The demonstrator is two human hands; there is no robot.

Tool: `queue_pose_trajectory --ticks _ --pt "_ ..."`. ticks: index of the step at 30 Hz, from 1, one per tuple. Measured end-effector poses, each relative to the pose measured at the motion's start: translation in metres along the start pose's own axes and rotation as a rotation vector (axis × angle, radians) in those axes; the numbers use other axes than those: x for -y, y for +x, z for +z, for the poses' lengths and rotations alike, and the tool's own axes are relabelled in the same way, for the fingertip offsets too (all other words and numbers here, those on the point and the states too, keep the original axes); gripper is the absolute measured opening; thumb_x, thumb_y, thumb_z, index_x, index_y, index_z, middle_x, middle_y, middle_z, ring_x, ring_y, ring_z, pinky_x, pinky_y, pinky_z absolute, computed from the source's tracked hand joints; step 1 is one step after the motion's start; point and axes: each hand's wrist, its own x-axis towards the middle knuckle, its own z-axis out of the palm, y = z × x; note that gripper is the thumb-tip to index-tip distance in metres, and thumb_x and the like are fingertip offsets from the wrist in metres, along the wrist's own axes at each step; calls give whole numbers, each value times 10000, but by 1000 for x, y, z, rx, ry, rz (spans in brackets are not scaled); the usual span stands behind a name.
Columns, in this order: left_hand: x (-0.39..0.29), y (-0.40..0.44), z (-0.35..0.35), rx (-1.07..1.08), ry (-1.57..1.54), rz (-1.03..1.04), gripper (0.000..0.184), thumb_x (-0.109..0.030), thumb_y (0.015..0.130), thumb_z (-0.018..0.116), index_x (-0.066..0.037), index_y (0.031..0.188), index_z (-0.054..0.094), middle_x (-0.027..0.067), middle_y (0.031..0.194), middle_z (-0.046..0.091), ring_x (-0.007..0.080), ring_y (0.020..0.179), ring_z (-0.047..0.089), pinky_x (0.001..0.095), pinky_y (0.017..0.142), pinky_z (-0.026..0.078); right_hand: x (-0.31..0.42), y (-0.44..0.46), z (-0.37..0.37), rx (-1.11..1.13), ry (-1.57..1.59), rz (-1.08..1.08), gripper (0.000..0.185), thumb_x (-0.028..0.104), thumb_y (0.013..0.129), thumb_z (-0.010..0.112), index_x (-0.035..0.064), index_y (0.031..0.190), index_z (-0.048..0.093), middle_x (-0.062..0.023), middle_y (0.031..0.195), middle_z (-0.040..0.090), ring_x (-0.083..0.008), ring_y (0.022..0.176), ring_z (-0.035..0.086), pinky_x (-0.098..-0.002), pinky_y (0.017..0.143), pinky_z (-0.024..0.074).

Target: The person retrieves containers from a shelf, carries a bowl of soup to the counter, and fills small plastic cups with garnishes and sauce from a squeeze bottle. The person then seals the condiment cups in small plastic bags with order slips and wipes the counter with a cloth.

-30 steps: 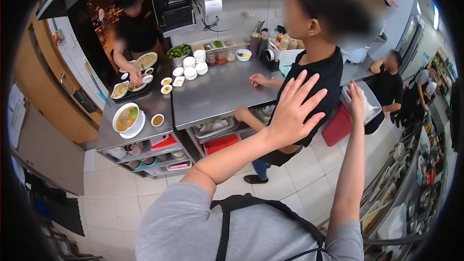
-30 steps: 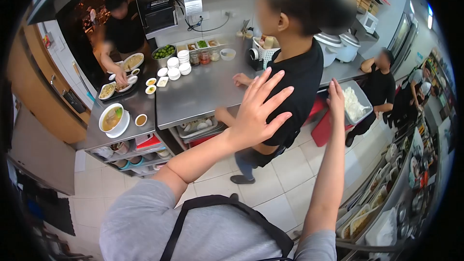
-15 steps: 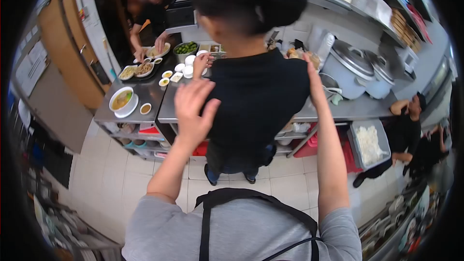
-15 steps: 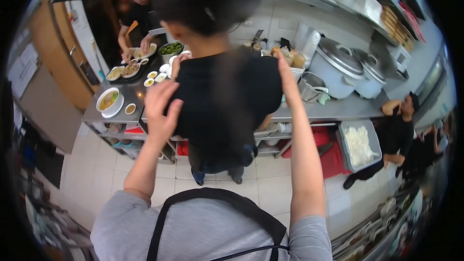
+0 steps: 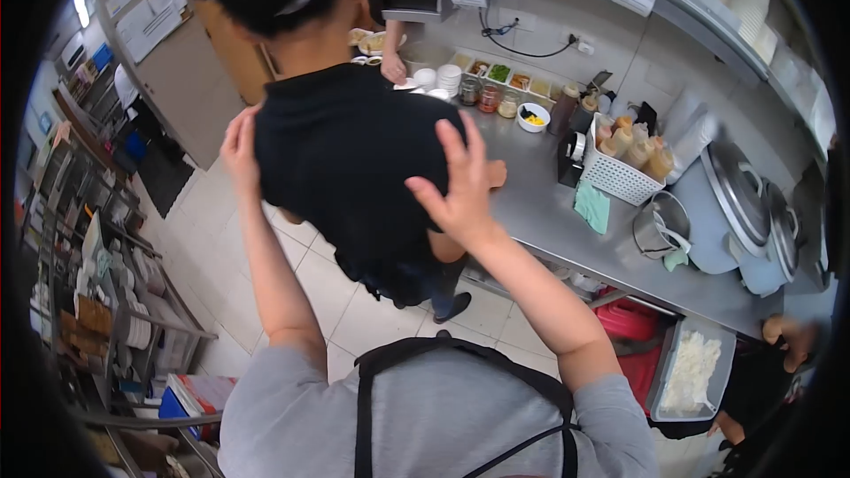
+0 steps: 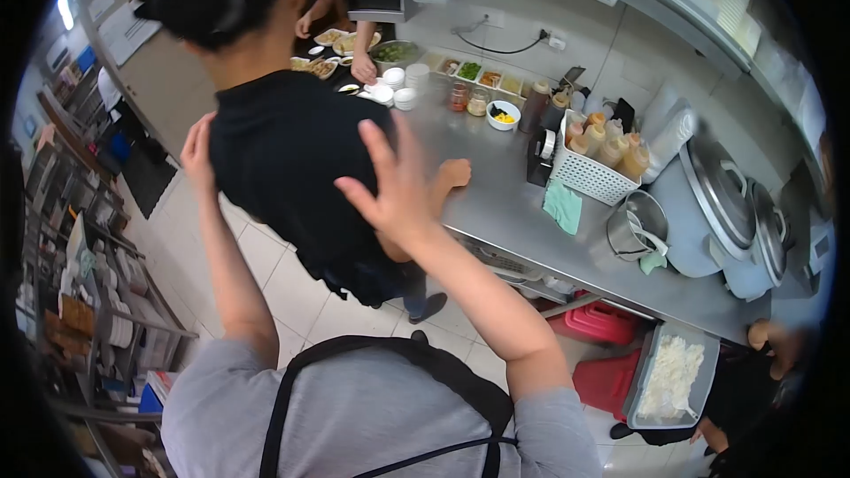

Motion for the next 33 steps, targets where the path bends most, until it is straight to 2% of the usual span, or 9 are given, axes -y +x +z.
queue_pose_trajectory --ticks 6,14,18,22,25,28,30,32,33 --pt "24 14 -22 -7 -67 -60 298 -183 902 444 38 1027 601 93 1083 587 172 1067 504 287 961 326 -15 5 12 89 149 -102 712 336 718 683 160 1326 357 -306 1339 213 -451 1093 387 -469 908 354" --pt "52 17 -69 -224 -40 -252 296 -149 889 488 49 1101 548 83 1048 583 129 950 550 255 874 413 -71 -15 18 208 574 -295 695 265 696 727 196 1303 396 -330 1357 170 -483 1185 320 -520 933 325" --pt "17 12 -62 -122 -44 -342 330 -153 884 508 43 1149 512 102 1022 592 127 883 563 237 798 443 -107 -6 10 359 601 -399 476 247 772 598 264 1235 488 -194 1360 298 -355 1196 379 -466 964 342" --pt "9 23 -75 -239 396 -187 307 -138 877 526 32 1132 532 91 1003 601 120 868 559 226 785 434 -146 6 19 451 630 -522 458 188 759 543 280 1207 512 -151 1299 415 -313 1141 454 -442 943 372" --pt "-28 9 -55 -426 805 -74 257 -112 861 560 18 1082 574 72 973 614 113 851 554 213 773 420 -184 4 31 440 642 -427 387 171 757 560 167 1144 573 -169 1187 494 -311 1029 523 -424 852 426" --pt "-122 -21 102 -762 886 302 205 -94 876 532 38 1024 586 115 994 603 141 881 560 244 793 439 -258 -26 35 412 538 -61 420 107 703 676 80 1107 564 -182 1097 514 -348 994 511 -400 841 427" --pt "-131 -48 158 -621 651 635 208 -80 915 389 48 972 543 183 990 569 263 810 571 340 759 472 -314 -46 21 331 307 161 425 74 760 613 67 1169 497 -145 1164 476 -301 1032 492 -375 856 420" --pt "-125 -64 236 -18 270 724 297 -261 906 420 11 872 535 184 926 572 258 735 583 383 661 490 -351 -68 -2 257 252 619 381 67 773 591 50 1143 503 -136 1151 486 -287 1019 502 -360 837 427" --pt "-111 -63 252 396 140 600 264 -267 820 569 -9 876 564 165 854 589 265 721 590 388 638 488 -366 -85 -14 248 219 628 381 67 773 591 50 1143 503 -136 1151 486 -287 1019 502 -360 837 427"
